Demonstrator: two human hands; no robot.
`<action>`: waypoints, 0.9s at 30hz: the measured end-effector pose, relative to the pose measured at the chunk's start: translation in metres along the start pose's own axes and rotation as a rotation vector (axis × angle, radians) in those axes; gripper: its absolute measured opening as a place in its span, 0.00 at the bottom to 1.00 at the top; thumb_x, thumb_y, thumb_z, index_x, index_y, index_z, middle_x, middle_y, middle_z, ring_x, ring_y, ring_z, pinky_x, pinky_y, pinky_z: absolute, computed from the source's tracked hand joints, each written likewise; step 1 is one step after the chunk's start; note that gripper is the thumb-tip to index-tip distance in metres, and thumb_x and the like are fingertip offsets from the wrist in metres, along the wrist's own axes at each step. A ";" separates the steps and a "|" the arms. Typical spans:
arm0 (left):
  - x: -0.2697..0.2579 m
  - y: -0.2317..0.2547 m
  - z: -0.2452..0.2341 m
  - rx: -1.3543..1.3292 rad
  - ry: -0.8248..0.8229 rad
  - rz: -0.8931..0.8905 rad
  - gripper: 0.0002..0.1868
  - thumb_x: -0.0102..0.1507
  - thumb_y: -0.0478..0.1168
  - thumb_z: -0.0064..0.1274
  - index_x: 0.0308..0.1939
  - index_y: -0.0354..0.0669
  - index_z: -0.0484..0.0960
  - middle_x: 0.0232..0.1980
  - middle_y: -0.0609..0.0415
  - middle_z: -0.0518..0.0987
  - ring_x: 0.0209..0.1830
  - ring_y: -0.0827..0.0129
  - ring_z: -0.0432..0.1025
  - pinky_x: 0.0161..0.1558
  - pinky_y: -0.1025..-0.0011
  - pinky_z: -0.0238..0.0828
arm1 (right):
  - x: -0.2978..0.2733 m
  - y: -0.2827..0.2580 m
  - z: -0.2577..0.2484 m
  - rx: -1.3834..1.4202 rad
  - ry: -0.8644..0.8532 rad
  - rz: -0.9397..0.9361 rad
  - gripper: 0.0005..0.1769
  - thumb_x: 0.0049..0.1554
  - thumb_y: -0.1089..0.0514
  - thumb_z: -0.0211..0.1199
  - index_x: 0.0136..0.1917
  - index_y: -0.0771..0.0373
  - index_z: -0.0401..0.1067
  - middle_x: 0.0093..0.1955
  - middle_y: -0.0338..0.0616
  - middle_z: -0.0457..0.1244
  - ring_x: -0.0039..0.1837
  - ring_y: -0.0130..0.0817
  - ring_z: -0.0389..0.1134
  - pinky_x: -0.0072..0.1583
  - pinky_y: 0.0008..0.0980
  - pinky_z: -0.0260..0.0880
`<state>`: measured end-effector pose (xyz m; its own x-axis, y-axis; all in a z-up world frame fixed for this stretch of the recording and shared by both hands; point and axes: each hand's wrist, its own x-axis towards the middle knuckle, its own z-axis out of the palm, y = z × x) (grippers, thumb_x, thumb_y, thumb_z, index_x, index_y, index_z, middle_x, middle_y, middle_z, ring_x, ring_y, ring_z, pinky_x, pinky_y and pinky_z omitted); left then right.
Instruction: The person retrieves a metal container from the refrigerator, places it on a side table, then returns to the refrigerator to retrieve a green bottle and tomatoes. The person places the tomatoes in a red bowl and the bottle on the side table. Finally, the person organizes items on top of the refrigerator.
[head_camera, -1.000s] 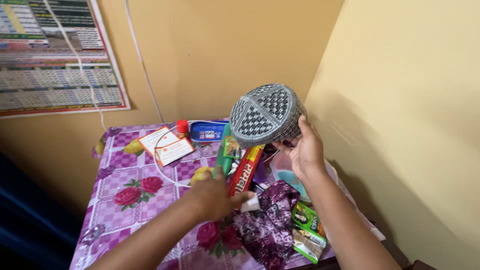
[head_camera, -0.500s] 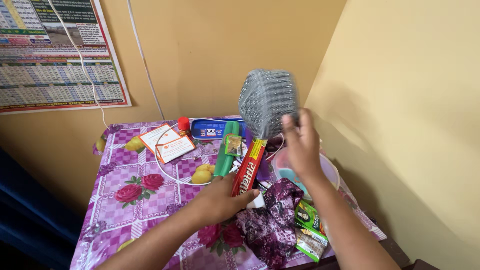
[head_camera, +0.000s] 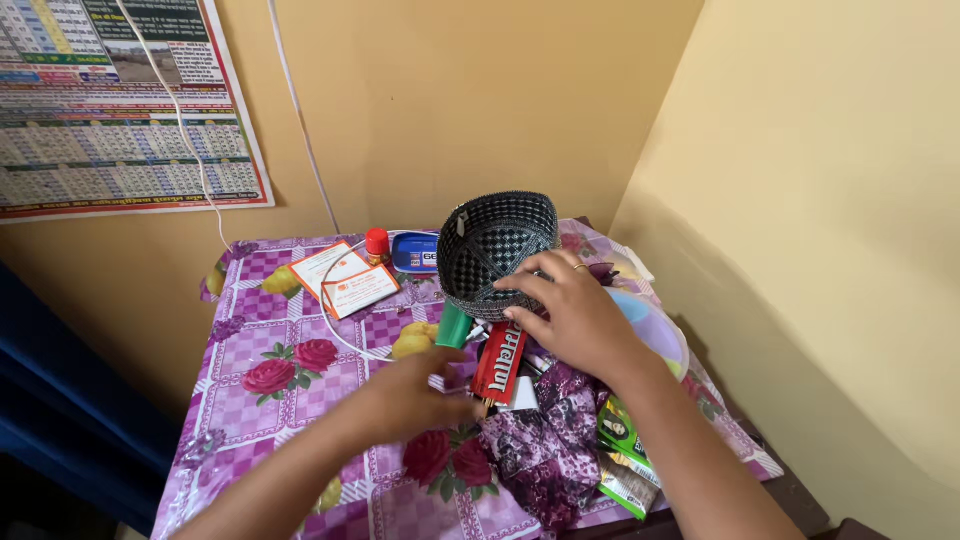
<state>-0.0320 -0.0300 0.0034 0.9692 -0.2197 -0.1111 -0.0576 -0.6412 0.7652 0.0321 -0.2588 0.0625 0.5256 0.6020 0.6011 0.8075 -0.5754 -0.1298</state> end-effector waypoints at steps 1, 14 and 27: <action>-0.009 0.003 0.004 0.042 -0.015 -0.008 0.46 0.50 0.56 0.69 0.69 0.49 0.69 0.60 0.48 0.79 0.54 0.61 0.79 0.55 0.64 0.75 | 0.001 -0.002 -0.004 -0.005 0.015 -0.016 0.16 0.53 0.53 0.70 0.55 0.53 0.80 0.56 0.44 0.65 0.64 0.45 0.64 0.64 0.45 0.65; -0.034 0.024 0.019 0.144 0.072 0.250 0.49 0.48 0.49 0.71 0.72 0.55 0.68 0.70 0.46 0.65 0.63 0.47 0.70 0.60 0.58 0.70 | -0.084 -0.076 -0.028 -0.196 -0.468 0.247 0.41 0.37 0.47 0.79 0.63 0.59 0.74 0.58 0.49 0.65 0.58 0.53 0.68 0.55 0.47 0.69; -0.035 0.015 0.039 0.230 0.189 0.449 0.37 0.55 0.49 0.65 0.67 0.49 0.72 0.72 0.41 0.64 0.66 0.40 0.64 0.60 0.51 0.64 | -0.105 -0.005 -0.101 0.591 0.375 0.662 0.15 0.58 0.71 0.50 0.55 0.56 0.67 0.51 0.38 0.64 0.53 0.27 0.64 0.53 0.28 0.68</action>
<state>-0.0761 -0.0605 -0.0055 0.8623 -0.3865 0.3272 -0.5064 -0.6637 0.5505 -0.0539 -0.3752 0.0801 0.8862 -0.0199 0.4628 0.4361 -0.3012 -0.8480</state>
